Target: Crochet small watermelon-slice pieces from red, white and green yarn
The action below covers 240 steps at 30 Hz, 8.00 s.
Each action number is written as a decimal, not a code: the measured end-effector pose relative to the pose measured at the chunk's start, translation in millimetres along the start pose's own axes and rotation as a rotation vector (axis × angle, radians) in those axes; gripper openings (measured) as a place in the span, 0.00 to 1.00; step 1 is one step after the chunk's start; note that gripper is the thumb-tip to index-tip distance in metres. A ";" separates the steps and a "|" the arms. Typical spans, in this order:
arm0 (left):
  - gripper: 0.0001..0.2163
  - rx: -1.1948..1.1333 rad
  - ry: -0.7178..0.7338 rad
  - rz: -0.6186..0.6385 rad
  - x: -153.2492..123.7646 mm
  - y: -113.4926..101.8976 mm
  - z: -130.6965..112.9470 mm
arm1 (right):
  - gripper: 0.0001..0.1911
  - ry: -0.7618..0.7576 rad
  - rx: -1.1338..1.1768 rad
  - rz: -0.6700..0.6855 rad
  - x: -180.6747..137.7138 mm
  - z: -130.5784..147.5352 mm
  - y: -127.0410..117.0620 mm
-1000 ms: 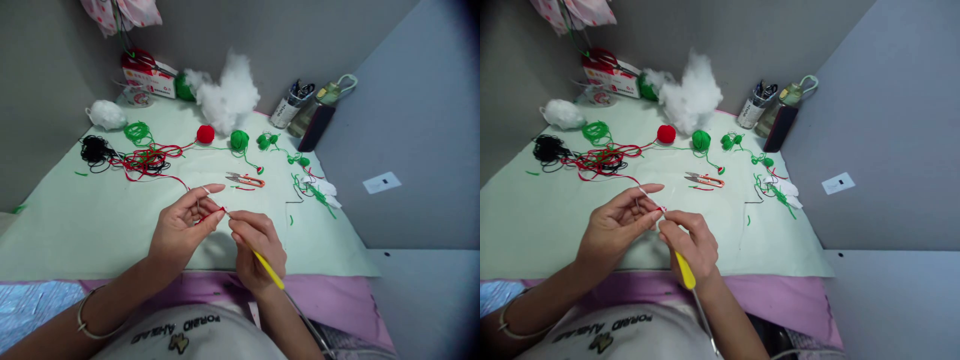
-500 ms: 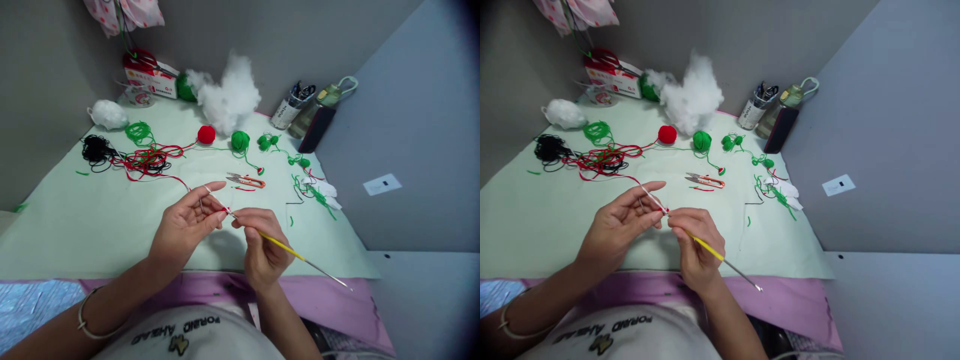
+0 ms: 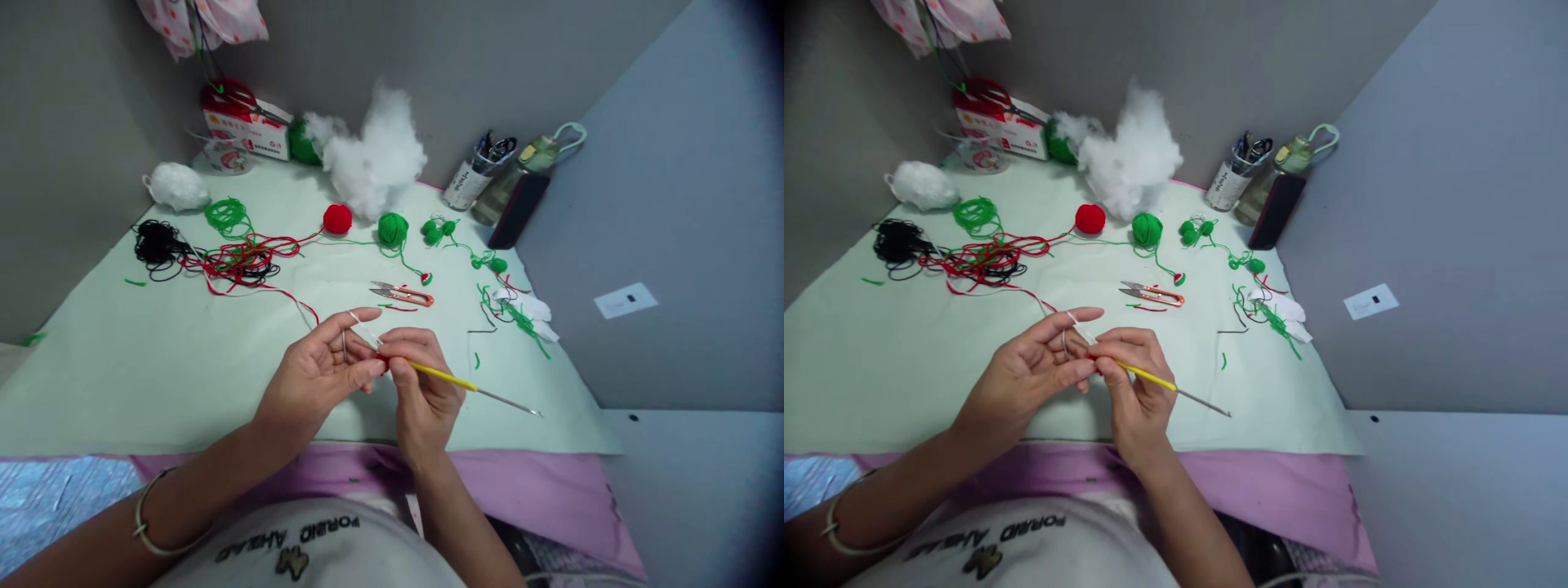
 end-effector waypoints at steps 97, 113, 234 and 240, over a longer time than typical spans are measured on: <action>0.12 0.013 0.074 -0.013 12.8 -6.9 -24.8 | 0.10 0.060 0.081 -0.153 13.7 -1.5 -5.3; 0.26 0.055 0.061 -0.043 8.0 -3.6 -17.1 | 0.19 -0.159 -0.156 0.036 7.0 22.0 1.9; 0.16 0.468 0.127 0.000 3.4 -22.8 -32.1 | 0.11 0.059 0.077 0.101 7.4 7.1 -2.8; 0.17 0.480 0.222 -0.054 -3.3 -19.6 -32.6 | 0.11 -0.095 -0.045 0.066 2.8 20.0 -1.9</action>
Point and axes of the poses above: each hand's wrist, its own x-axis towards the middle knuckle, its own y-axis out of the palm, z = x × y, the point moved 8 cm from there along x, towards the middle knuckle, and after that the axes turned 12 degrees about x, right-handed, at the moved point
